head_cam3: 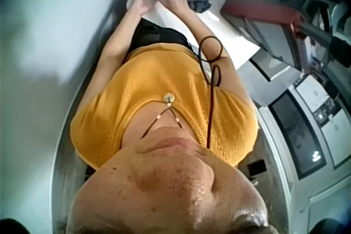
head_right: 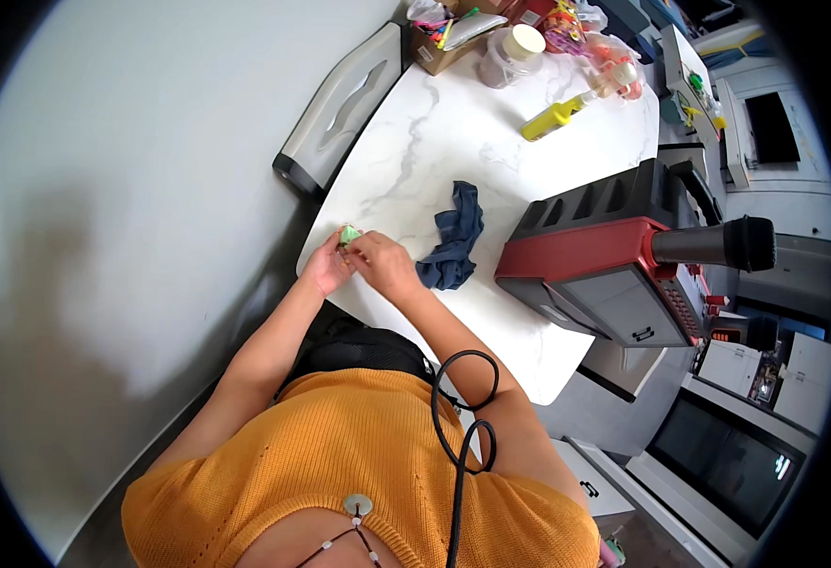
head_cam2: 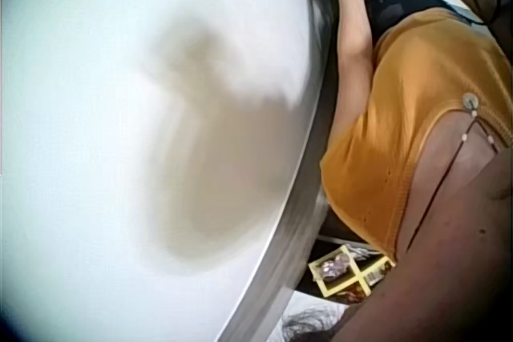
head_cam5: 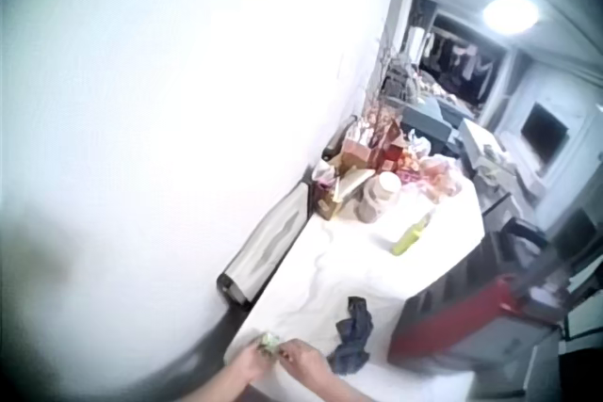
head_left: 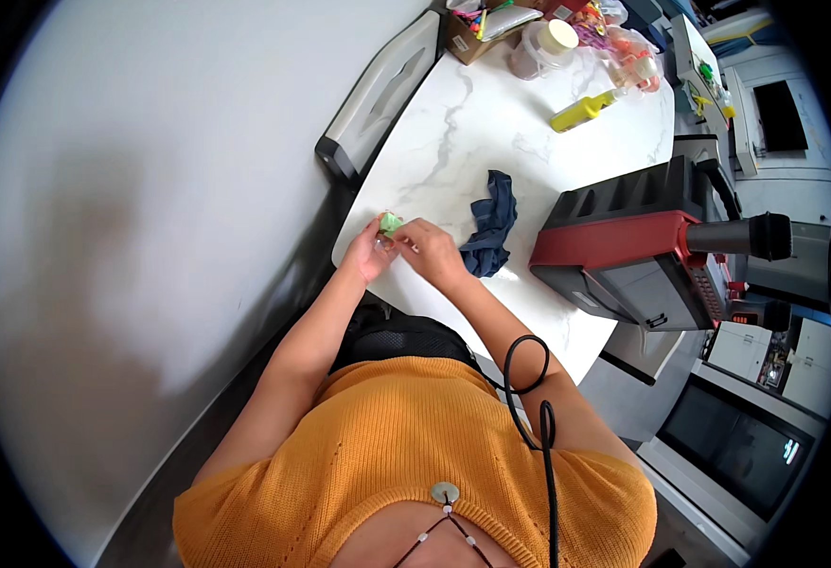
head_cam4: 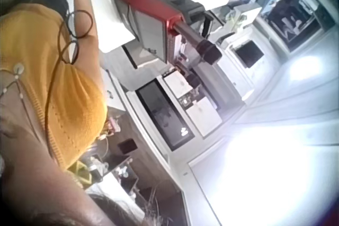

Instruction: The person ties a plastic bag containing apples and moves it aside, then wipes down the surface of a marble-top table with a blue cloth using cleaning spray.

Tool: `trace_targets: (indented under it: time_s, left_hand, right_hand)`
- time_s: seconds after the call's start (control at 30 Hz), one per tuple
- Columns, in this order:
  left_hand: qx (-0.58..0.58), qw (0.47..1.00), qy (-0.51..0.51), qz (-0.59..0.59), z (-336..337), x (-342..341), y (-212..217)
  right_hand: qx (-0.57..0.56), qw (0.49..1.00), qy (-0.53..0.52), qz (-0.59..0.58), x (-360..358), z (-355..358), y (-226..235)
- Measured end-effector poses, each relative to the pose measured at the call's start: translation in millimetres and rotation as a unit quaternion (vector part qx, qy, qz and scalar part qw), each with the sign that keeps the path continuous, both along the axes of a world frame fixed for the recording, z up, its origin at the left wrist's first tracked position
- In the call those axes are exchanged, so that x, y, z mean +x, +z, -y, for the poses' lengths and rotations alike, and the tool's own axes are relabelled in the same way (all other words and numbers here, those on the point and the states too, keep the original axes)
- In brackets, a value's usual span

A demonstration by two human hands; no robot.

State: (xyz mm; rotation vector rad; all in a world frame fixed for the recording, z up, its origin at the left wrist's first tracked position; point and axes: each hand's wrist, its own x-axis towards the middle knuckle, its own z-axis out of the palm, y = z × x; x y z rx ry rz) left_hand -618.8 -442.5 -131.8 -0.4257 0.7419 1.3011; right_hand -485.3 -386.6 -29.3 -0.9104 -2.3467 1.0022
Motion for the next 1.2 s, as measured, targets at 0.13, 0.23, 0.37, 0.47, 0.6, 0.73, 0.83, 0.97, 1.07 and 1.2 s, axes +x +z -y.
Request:
trace_targets:
  time_s: [0.13,0.23,0.37,0.47,0.6,0.73,0.83,0.97,1.07,1.2]
  left_hand:
    - [0.038,0.999,-0.030,0.020,-8,4,9]
    - [0.026,0.999,-0.014,0.029,-12,6,13]
    - [0.000,0.999,-0.002,0.044,-13,0,13]
    - [0.011,0.998,0.006,0.056,-12,-6,15]
    - [0.014,0.998,0.031,0.055,-12,-15,16]
    - [0.020,0.998,0.049,0.023,-3,-33,19]
    - [0.003,0.996,0.087,0.026,4,-47,20]
    - [0.032,0.992,0.114,0.036,20,-59,10]
    - [0.022,0.987,0.156,0.043,32,-63,2]
    - [0.008,0.982,0.181,0.050,48,-69,0]
  right_hand:
    - [-0.019,1.000,-0.015,-0.002,-1,2,9]
    - [-0.026,0.989,-0.137,-0.042,20,-6,-4]
    - [0.132,0.961,-0.241,0.041,67,-24,-17]
    - [0.126,0.925,-0.308,0.182,96,-25,-55]
    - [0.116,0.901,-0.328,0.257,94,-39,-98]
    - [0.190,0.882,-0.352,0.250,83,-98,-110]
    - [0.222,0.877,-0.370,0.211,70,-164,-120]
    - [0.286,0.914,-0.260,0.119,30,-237,-122]
    - [0.281,0.943,-0.162,0.077,-4,-274,-120]
    - [0.270,0.955,-0.088,0.083,-39,-313,-122]
